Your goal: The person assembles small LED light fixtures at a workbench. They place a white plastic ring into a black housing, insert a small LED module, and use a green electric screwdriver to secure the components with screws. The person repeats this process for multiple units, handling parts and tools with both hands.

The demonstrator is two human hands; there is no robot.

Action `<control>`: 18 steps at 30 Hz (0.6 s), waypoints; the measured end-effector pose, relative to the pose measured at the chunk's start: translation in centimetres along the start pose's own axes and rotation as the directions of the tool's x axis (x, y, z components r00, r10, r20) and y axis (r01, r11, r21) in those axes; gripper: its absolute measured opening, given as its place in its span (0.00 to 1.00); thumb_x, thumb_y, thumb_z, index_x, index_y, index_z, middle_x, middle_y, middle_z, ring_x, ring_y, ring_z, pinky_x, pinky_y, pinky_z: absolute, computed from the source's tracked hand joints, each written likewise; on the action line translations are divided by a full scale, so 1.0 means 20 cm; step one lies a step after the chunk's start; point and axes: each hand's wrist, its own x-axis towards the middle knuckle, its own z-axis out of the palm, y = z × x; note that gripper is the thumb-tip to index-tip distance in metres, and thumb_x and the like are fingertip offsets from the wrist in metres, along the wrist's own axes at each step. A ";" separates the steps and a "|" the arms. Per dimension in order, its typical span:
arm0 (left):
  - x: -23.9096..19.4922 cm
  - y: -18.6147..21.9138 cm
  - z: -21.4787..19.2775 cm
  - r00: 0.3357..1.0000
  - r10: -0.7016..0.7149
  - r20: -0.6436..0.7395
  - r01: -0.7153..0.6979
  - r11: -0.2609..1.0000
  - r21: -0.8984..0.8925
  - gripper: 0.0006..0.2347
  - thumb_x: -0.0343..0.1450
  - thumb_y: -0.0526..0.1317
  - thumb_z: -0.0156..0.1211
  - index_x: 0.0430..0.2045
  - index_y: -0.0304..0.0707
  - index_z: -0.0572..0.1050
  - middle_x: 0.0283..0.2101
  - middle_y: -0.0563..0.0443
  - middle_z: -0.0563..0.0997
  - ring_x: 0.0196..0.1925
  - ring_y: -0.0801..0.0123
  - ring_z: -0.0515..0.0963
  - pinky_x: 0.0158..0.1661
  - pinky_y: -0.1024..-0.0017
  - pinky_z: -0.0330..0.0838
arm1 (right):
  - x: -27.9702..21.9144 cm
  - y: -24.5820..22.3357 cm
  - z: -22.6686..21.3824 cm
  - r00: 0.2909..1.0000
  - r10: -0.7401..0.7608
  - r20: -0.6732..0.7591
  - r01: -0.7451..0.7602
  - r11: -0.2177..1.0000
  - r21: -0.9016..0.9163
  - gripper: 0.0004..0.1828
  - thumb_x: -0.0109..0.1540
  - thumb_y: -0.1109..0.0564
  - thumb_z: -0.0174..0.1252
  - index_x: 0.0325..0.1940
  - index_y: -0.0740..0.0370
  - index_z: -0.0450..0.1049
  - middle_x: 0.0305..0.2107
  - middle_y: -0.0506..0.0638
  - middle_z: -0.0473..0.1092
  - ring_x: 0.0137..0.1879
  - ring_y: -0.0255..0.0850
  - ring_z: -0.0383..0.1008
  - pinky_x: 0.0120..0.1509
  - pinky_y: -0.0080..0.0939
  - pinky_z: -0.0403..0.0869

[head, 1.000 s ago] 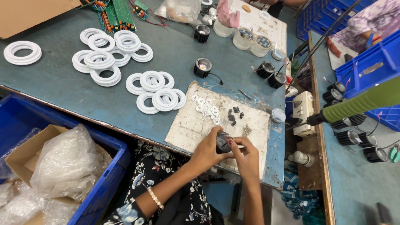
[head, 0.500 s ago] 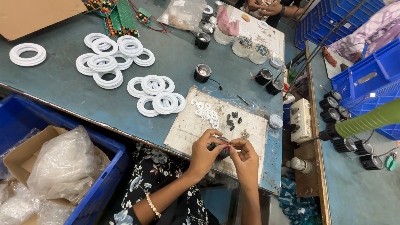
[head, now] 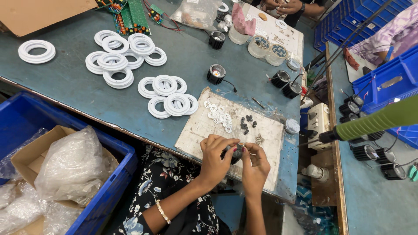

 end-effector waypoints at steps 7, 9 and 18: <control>0.02 -0.04 -0.01 0.986 -0.118 0.119 0.124 0.991 -0.043 0.06 0.68 0.35 0.64 0.35 0.42 0.84 0.36 0.54 0.83 0.47 0.63 0.73 0.56 0.62 0.55 | 0.06 0.06 -0.10 0.981 0.073 0.179 -0.097 0.987 0.127 0.08 0.65 0.63 0.58 0.47 0.69 0.74 0.37 0.48 0.74 0.42 0.32 0.73 0.49 0.32 0.73; 0.03 -0.09 0.00 0.961 -0.191 0.199 0.207 0.977 -0.060 0.05 0.67 0.34 0.64 0.33 0.41 0.85 0.35 0.53 0.84 0.48 0.62 0.74 0.56 0.61 0.55 | 0.08 0.07 -0.15 0.954 0.162 0.254 -0.198 0.973 0.123 0.08 0.64 0.62 0.59 0.46 0.69 0.75 0.36 0.49 0.74 0.41 0.33 0.72 0.49 0.33 0.72; 0.08 -0.32 0.04 0.756 -0.274 0.594 0.562 0.738 -0.374 0.09 0.68 0.33 0.63 0.39 0.29 0.84 0.33 0.52 0.85 0.33 0.78 0.78 0.40 0.75 0.74 | 0.21 0.11 -0.27 0.755 0.319 0.572 -0.512 0.833 0.211 0.09 0.61 0.63 0.62 0.45 0.69 0.76 0.36 0.48 0.73 0.39 0.33 0.67 0.46 0.32 0.68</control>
